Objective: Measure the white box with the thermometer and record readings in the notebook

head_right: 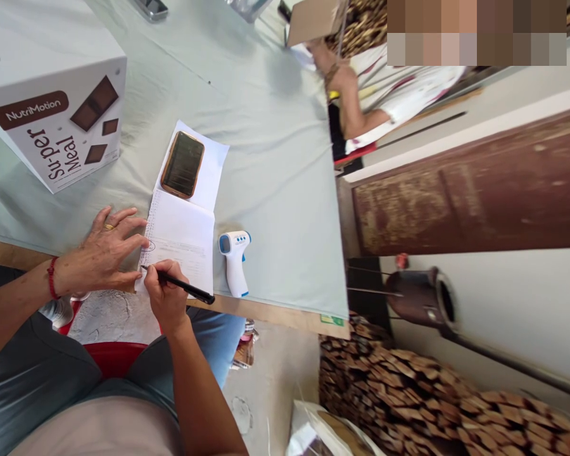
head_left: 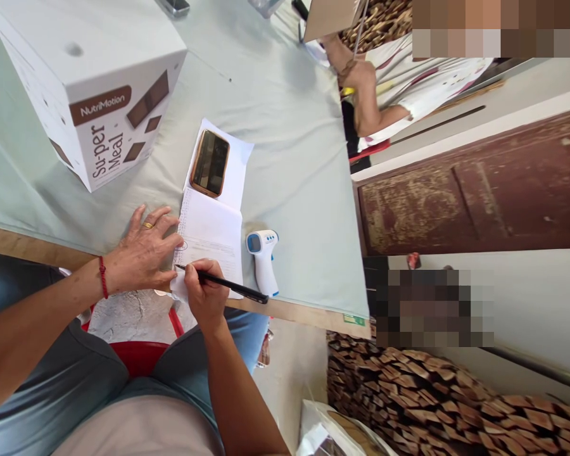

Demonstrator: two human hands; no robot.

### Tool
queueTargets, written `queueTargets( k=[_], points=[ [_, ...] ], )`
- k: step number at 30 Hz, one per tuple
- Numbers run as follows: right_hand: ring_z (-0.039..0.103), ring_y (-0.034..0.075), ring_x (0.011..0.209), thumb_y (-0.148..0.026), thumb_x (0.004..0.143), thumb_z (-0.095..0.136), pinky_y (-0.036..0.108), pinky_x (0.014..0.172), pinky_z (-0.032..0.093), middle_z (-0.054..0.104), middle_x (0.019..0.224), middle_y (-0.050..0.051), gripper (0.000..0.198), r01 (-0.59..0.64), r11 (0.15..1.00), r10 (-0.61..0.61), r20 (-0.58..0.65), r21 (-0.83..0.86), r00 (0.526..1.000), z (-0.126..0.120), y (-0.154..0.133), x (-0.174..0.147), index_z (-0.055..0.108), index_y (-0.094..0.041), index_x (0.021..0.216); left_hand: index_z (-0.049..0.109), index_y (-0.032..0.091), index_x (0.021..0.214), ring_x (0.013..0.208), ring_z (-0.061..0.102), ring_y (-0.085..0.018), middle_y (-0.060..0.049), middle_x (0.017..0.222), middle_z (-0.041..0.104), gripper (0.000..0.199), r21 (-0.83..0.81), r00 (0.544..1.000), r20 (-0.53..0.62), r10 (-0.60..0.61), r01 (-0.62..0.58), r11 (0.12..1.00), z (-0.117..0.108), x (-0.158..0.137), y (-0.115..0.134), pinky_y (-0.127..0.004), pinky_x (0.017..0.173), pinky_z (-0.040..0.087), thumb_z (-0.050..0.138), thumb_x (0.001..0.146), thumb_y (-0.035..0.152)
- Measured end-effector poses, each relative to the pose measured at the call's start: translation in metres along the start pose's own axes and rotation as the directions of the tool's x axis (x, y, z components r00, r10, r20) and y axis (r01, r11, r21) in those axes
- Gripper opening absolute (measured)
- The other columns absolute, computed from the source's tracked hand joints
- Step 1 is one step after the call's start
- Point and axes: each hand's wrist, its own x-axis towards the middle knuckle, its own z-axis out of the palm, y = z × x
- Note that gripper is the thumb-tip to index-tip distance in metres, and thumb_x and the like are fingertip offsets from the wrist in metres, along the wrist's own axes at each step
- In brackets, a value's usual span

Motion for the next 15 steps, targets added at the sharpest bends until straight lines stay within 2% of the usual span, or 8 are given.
queueTargets(
  k=[15],
  points=[
    [0.052, 0.013, 0.059, -0.03, 0.086, 0.054, 0.027, 0.057, 0.044, 0.053, 0.063, -0.004, 0.017, -0.011, 1.0, 0.011, 0.0, -0.011, 1.0, 0.0004, 0.0014, 0.0002, 0.051, -0.023, 0.07, 0.062, 0.02, 0.103, 0.14, 0.03, -0.039, -0.015, 0.136, 0.05, 0.031, -0.036, 1.0, -0.013, 0.004, -0.005, 0.999, 0.0009, -0.0001, -0.0011, -0.067, 0.114, 0.016, 0.069, 0.077, 0.035]
  ],
)
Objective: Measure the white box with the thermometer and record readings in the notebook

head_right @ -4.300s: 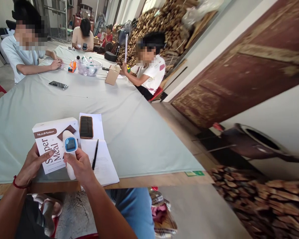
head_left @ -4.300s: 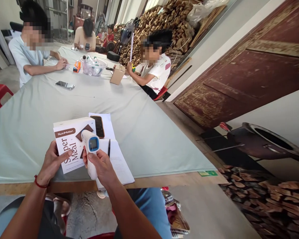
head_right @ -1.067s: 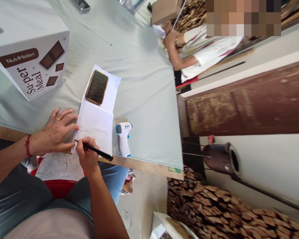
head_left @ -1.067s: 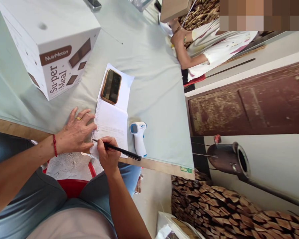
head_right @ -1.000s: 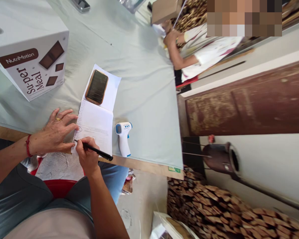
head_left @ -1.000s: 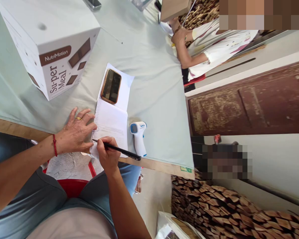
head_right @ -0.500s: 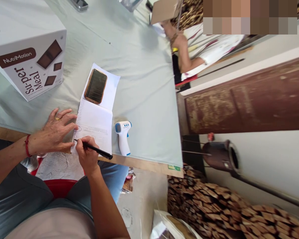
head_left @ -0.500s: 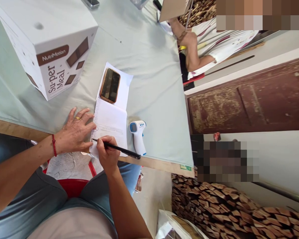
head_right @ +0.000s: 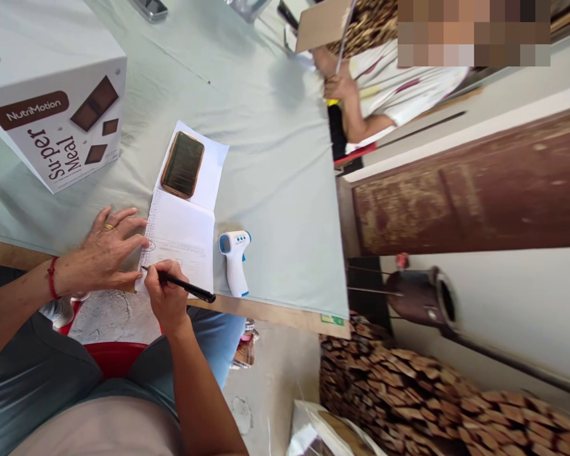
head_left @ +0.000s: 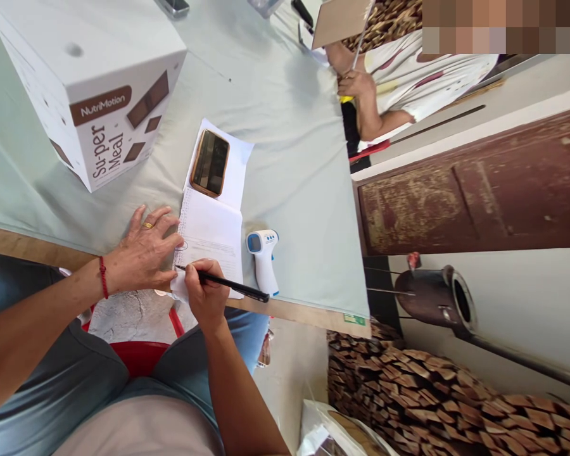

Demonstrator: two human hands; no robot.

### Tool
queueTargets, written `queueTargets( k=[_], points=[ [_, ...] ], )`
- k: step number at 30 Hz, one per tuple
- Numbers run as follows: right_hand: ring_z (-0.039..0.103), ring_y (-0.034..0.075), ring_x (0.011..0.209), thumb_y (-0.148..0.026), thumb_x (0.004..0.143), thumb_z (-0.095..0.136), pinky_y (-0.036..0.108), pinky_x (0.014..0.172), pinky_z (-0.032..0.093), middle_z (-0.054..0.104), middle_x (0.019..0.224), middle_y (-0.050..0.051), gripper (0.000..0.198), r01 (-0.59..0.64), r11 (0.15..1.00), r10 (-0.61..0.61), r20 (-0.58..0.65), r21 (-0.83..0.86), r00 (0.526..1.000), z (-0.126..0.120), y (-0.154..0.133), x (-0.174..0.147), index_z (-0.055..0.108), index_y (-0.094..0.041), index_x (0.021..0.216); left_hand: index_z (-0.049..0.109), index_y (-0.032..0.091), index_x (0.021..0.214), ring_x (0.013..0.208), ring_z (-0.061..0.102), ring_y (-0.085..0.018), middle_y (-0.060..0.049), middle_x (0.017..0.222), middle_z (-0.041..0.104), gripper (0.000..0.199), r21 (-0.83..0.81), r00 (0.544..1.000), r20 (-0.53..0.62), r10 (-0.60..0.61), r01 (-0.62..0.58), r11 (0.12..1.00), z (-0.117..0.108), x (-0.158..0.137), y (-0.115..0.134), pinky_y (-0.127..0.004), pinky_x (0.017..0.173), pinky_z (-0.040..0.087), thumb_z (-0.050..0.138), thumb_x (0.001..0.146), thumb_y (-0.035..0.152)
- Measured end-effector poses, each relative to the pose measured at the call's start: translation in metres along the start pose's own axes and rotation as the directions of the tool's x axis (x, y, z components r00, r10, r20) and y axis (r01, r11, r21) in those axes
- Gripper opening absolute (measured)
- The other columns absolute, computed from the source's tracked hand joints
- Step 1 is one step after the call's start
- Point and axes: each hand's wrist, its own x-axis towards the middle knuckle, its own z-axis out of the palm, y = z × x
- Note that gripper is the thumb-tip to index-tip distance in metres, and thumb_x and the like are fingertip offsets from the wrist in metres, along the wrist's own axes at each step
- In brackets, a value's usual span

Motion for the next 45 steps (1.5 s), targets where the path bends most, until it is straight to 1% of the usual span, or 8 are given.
queueTargets(
  k=[4, 8, 13, 21, 28, 33, 39, 45],
  points=[
    [0.052, 0.013, 0.059, -0.028, 0.086, 0.054, 0.027, 0.057, 0.045, 0.054, 0.064, -0.004, 0.016, 0.022, 1.0, -0.021, -0.032, 0.02, 0.999, 0.0001, 0.0004, -0.0001, 0.051, -0.023, 0.071, 0.062, 0.02, 0.102, 0.139, 0.03, -0.039, -0.014, 0.135, 0.05, 0.03, -0.009, 1.0, -0.015, -0.003, 0.003, 1.0, 0.0001, 0.0001, 0.0, -0.067, 0.114, 0.016, 0.068, 0.076, 0.034],
    [0.052, 0.013, 0.059, -0.029, 0.086, 0.054, 0.027, 0.058, 0.044, 0.053, 0.064, -0.004, 0.015, 0.017, 1.0, -0.017, -0.023, -0.002, 1.0, 0.0003, 0.0011, -0.0013, 0.051, -0.023, 0.072, 0.061, 0.021, 0.102, 0.139, 0.03, -0.039, -0.014, 0.135, 0.05, 0.029, 0.004, 1.0, -0.013, 0.006, -0.006, 1.0, -0.0003, 0.0001, 0.0001, -0.067, 0.114, 0.016, 0.068, 0.077, 0.034],
    [0.052, 0.012, 0.059, -0.028, 0.087, 0.054, 0.027, 0.058, 0.044, 0.052, 0.064, -0.004, 0.016, 0.016, 0.999, -0.013, -0.097, 0.033, 0.995, 0.0013, 0.0024, -0.0025, 0.051, -0.023, 0.072, 0.061, 0.023, 0.101, 0.14, 0.031, -0.038, -0.011, 0.136, 0.05, 0.028, 0.026, 0.999, 0.016, -0.029, 0.029, 0.999, -0.002, 0.0005, 0.0016, -0.065, 0.117, 0.014, 0.066, 0.077, 0.036],
    [0.052, 0.011, 0.057, -0.027, 0.086, 0.054, 0.025, 0.057, 0.043, 0.054, 0.062, -0.005, 0.015, 0.042, 0.999, -0.042, -0.065, -0.001, 0.997, 0.0007, -0.0005, 0.0001, 0.052, -0.022, 0.072, 0.061, 0.019, 0.104, 0.141, 0.03, -0.039, -0.016, 0.138, 0.049, 0.03, 0.06, 0.999, 0.052, -0.014, 0.011, 0.998, -0.0042, 0.001, 0.002, -0.066, 0.115, 0.016, 0.063, 0.081, 0.038],
    [0.051, 0.011, 0.057, -0.026, 0.084, 0.055, 0.025, 0.057, 0.043, 0.052, 0.061, -0.006, 0.016, 0.004, 1.0, -0.002, -0.069, 0.025, 0.998, 0.0002, 0.0002, -0.0003, 0.051, -0.022, 0.069, 0.062, 0.019, 0.104, 0.139, 0.031, -0.039, -0.016, 0.137, 0.048, 0.032, 0.074, 0.999, 0.044, -0.007, 0.003, 0.997, -0.0022, 0.0007, 0.0002, -0.065, 0.115, 0.016, 0.065, 0.08, 0.039],
    [0.052, 0.012, 0.059, -0.026, 0.083, 0.054, 0.026, 0.06, 0.043, 0.053, 0.062, -0.005, 0.016, -0.027, 1.0, 0.029, -0.153, 0.013, 0.988, 0.0004, -0.0022, -0.0013, 0.05, -0.022, 0.068, 0.061, 0.02, 0.104, 0.14, 0.03, -0.037, -0.015, 0.136, 0.049, 0.032, 0.074, 1.0, 0.017, 0.002, -0.003, 0.997, -0.0015, 0.0003, -0.0003, -0.064, 0.115, 0.018, 0.068, 0.078, 0.036],
    [0.052, 0.012, 0.059, -0.028, 0.084, 0.053, 0.027, 0.06, 0.043, 0.053, 0.061, -0.005, 0.018, -0.05, 0.998, 0.047, -0.135, -0.023, 0.99, 0.0, -0.0059, 0.0006, 0.05, -0.023, 0.068, 0.06, 0.021, 0.103, 0.14, 0.031, -0.036, -0.013, 0.136, 0.05, 0.029, 0.065, 1.0, 0.025, -0.009, 0.007, 0.998, -0.0033, 0.0003, 0.0006, -0.063, 0.115, 0.018, 0.067, 0.079, 0.037],
    [0.052, 0.012, 0.058, -0.025, 0.085, 0.054, 0.025, 0.059, 0.044, 0.051, 0.061, -0.006, 0.018, 0.012, 1.0, -0.015, -0.129, -0.023, 0.992, 0.0038, -0.0015, -0.0029, 0.049, -0.022, 0.069, 0.062, 0.017, 0.103, 0.14, 0.031, -0.04, -0.018, 0.136, 0.05, 0.033, 0.055, 1.0, 0.028, 0.001, -0.003, 0.998, -0.0034, 0.0011, 0.0004, -0.067, 0.113, 0.018, 0.07, 0.077, 0.035]
  ],
)
